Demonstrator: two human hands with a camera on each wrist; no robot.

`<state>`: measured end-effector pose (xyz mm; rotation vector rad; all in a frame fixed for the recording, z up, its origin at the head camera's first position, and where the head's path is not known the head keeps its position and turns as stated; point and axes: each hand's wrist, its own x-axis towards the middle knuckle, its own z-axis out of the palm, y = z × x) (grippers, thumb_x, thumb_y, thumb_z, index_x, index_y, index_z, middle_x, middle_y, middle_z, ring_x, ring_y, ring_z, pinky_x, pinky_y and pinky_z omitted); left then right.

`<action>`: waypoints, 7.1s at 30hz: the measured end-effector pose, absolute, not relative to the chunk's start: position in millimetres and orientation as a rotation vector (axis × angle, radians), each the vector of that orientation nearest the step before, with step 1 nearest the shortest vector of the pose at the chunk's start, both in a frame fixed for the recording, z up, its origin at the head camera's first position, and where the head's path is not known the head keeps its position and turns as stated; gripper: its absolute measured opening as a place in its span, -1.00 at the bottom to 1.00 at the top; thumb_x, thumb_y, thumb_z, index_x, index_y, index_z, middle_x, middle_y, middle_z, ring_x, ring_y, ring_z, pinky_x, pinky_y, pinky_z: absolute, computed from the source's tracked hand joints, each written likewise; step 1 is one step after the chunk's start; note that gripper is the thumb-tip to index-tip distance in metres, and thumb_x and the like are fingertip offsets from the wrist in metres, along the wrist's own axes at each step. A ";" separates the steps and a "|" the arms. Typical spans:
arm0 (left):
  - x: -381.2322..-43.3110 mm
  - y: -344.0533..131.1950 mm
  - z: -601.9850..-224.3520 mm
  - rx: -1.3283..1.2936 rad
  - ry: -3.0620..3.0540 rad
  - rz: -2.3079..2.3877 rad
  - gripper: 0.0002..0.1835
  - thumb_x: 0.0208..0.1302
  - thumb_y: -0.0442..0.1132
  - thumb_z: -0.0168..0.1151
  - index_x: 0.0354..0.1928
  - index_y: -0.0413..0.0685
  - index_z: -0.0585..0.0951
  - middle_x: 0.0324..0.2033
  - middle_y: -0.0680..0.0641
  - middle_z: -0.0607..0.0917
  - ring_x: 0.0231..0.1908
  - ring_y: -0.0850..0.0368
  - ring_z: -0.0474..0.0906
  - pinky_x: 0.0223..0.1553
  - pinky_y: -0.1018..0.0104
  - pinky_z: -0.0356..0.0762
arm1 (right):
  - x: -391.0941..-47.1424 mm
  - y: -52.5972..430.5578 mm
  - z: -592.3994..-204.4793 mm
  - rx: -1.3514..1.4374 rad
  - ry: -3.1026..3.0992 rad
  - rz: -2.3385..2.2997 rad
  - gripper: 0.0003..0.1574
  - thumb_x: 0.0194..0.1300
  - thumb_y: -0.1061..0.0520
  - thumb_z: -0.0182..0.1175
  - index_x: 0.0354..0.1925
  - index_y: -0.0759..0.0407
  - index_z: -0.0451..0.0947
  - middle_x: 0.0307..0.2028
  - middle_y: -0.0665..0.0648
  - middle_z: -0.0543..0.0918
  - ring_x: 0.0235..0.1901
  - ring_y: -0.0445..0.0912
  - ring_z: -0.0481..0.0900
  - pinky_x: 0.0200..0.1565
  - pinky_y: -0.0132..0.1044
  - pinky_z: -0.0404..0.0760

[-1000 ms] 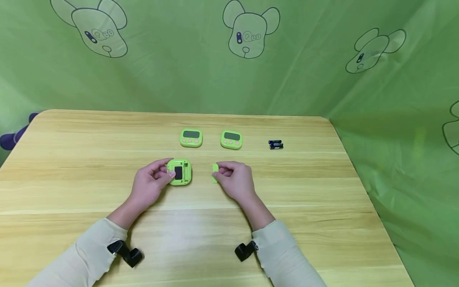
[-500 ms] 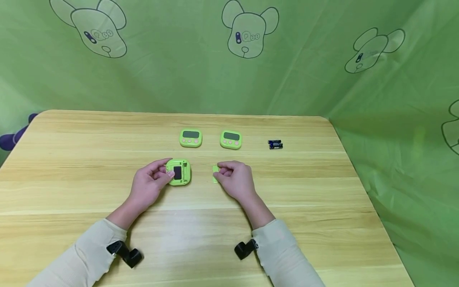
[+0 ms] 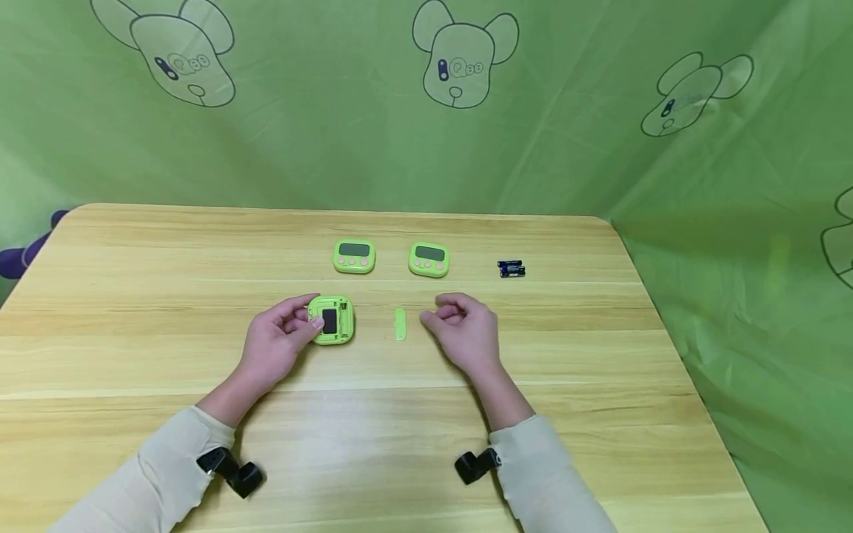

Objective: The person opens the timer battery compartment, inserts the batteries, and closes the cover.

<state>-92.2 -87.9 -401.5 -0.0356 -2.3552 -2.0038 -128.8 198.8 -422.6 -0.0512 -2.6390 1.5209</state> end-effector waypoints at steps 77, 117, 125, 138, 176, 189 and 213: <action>-101.8 -90.3 -429.9 -0.015 -2.359 -2.009 -0.58 0.26 -0.45 0.36 0.17 -0.34 0.59 -0.31 -0.21 0.63 -0.41 0.18 0.46 -0.40 0.53 0.48 | -163.4 283.4 -415.7 -0.753 -2.518 1.279 -0.19 0.05 -0.27 0.49 0.13 0.17 0.58 -0.21 0.08 0.64 -0.25 -0.11 0.56 -0.18 -0.34 0.55; -107.4 -93.0 -438.4 -0.038 -2.329 -2.033 -0.60 0.26 -0.41 0.37 0.14 -0.33 0.62 -0.33 -0.16 0.61 -0.38 0.15 0.47 -0.37 0.50 0.51 | -93.7 159.9 -388.8 0.146 -2.315 1.722 -0.54 0.01 0.50 0.44 -0.07 0.55 0.56 -0.39 0.39 0.64 -0.56 -0.05 0.54 -0.51 -0.50 0.60; -108.4 -93.9 -439.2 -0.033 -2.333 -2.048 -0.60 0.27 -0.40 0.36 0.14 -0.32 0.61 -0.33 -0.16 0.61 -0.38 0.15 0.47 -0.37 0.50 0.52 | -86.3 135.5 -384.4 0.234 -2.365 1.796 -0.52 0.01 0.50 0.44 -0.05 0.52 0.56 -0.35 0.42 0.64 -0.53 0.02 0.56 -0.47 -0.45 0.63; -107.9 -94.7 -439.7 -0.034 -2.342 -2.039 -0.59 0.27 -0.37 0.38 0.15 -0.31 0.61 -0.32 -0.16 0.63 -0.37 0.15 0.48 -0.36 0.50 0.53 | -86.5 109.2 -392.2 0.496 -2.305 1.898 -0.49 0.00 0.55 0.42 -0.03 0.56 0.54 -0.34 0.44 0.63 -0.54 -0.07 0.55 -0.50 -0.40 0.63; -106.9 -95.2 -437.8 -0.052 -2.330 -2.128 -0.57 0.27 -0.37 0.37 0.16 -0.37 0.59 -0.26 -0.19 0.72 -0.34 0.17 0.63 -0.28 0.45 0.65 | -107.3 113.2 -440.4 0.847 -2.326 1.562 -0.55 0.07 0.30 0.53 -0.03 0.31 0.70 -0.37 0.18 0.66 -0.50 -0.11 0.61 -0.48 -0.34 0.70; -106.0 -95.9 -435.3 -0.035 -2.337 -2.139 -0.59 0.26 -0.40 0.36 0.15 -0.34 0.59 -0.24 -0.21 0.73 -0.32 0.15 0.65 -0.25 0.42 0.67 | -109.7 115.2 -436.3 0.750 -2.567 1.694 -0.24 0.22 0.24 0.42 0.35 0.19 0.42 -0.14 0.10 0.66 -0.40 -0.15 0.63 -0.38 -0.29 0.71; -107.7 -94.0 -435.9 -0.049 -2.291 -2.163 -0.61 0.27 -0.43 0.34 0.13 -0.39 0.59 -0.25 -0.24 0.73 -0.32 0.18 0.65 -0.25 0.43 0.67 | -110.0 107.8 -437.3 0.716 -2.489 1.661 -0.31 0.24 0.29 0.39 0.32 0.25 0.47 -0.32 0.10 0.73 -0.44 -0.09 0.62 -0.45 -0.24 0.69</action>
